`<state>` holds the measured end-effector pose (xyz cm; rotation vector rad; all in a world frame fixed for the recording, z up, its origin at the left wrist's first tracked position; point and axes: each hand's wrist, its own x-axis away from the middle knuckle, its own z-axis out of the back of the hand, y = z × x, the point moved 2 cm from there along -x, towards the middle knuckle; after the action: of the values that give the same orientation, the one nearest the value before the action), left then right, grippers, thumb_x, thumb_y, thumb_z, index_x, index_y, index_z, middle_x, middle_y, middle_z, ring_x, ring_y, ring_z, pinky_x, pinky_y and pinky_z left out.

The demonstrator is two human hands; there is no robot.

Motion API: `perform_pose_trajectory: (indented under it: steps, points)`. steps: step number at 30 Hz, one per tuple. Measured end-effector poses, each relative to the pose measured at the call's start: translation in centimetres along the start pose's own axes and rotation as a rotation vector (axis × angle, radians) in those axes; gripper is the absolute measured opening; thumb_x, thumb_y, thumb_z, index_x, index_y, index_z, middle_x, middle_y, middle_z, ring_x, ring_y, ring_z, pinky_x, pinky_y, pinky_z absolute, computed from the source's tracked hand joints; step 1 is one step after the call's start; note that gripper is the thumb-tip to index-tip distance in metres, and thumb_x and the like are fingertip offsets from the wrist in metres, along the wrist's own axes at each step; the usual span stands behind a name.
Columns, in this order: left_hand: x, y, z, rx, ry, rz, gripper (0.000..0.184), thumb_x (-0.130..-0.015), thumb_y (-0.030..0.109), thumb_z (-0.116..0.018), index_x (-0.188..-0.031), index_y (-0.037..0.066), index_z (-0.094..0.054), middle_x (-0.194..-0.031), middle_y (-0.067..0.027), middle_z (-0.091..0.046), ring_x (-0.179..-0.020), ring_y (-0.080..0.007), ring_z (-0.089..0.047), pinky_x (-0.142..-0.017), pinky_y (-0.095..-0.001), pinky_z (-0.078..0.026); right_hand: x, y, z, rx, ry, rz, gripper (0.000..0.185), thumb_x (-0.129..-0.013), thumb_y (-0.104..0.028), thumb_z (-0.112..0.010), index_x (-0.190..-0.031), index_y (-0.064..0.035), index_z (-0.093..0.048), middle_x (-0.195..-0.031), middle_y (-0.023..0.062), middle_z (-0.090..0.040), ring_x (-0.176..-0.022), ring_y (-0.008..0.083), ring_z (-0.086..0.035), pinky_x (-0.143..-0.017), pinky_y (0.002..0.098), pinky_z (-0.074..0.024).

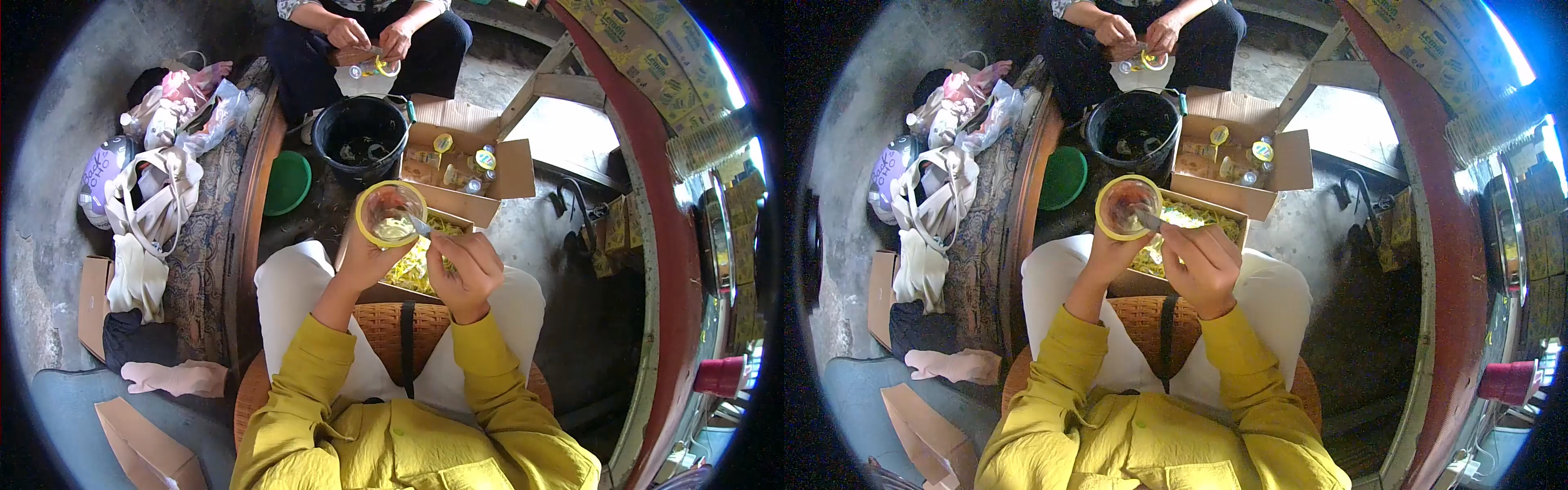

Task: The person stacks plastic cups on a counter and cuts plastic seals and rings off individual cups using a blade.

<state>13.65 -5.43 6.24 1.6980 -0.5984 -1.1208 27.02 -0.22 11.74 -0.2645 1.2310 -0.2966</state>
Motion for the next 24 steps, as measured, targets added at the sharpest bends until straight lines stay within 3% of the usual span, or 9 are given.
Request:
perform_pose_trajectory:
  steps: [2, 14, 20, 24]
  points:
    - [-0.1, 0.2, 0.4, -0.131, 0.007, -0.047, 0.062, -0.066, 0.003, -0.071, -0.117, 0.003, -0.036, -0.107, -0.0089, -0.047, -0.101, -0.0171, -0.047, -0.088, -0.0303, -0.039, 0.0, 0.0, 0.0, 0.025, -0.049, 0.028, 0.026, -0.056, 0.008, -0.065, -0.08, -0.0025, -0.065, -0.069, 0.0059, -0.06, -0.055, 0.0191, -0.054, -0.049, 0.0276, -0.0443]
    - [-0.2, 0.8, 0.6, -0.23, 0.01, -0.031, 0.064, -0.062, 0.011, -0.076, -0.114, 0.002, -0.04, -0.103, -0.0093, -0.051, -0.096, -0.0177, -0.051, -0.085, -0.0293, -0.041, 0.3, 0.8, -0.3, 0.086, -0.092, -0.044, 0.022, -0.058, 0.01, -0.066, -0.077, -0.0009, -0.064, -0.067, 0.0082, -0.06, -0.056, 0.0202, -0.056, -0.05, 0.0258, -0.0442]
    - [0.0, 0.2, 0.3, -0.135, 0.03, 0.011, 0.063, -0.063, 0.013, -0.075, -0.114, 0.001, -0.041, -0.105, -0.0101, -0.049, -0.098, -0.0185, -0.05, -0.085, -0.0305, -0.041, 0.9, 1.0, -0.9, -0.118, -0.001, -0.361, 0.016, -0.063, 0.006, -0.066, -0.076, 0.0003, -0.062, -0.066, 0.0096, -0.059, -0.056, 0.0177, -0.058, -0.052, 0.025, -0.0454]
    - [-0.1, 0.4, 0.1, -0.091, 0.016, 0.009, 0.061, -0.065, 0.011, -0.074, -0.114, 0.001, -0.04, -0.107, -0.0101, -0.047, -0.099, -0.0183, -0.05, -0.086, -0.0309, -0.041, 0.9, 0.8, -0.8, -0.147, 0.021, -0.425, 0.013, -0.064, 0.006, -0.066, -0.075, 0.0007, -0.061, -0.066, 0.0098, -0.06, -0.057, 0.0168, -0.059, -0.052, 0.0243, -0.0457]
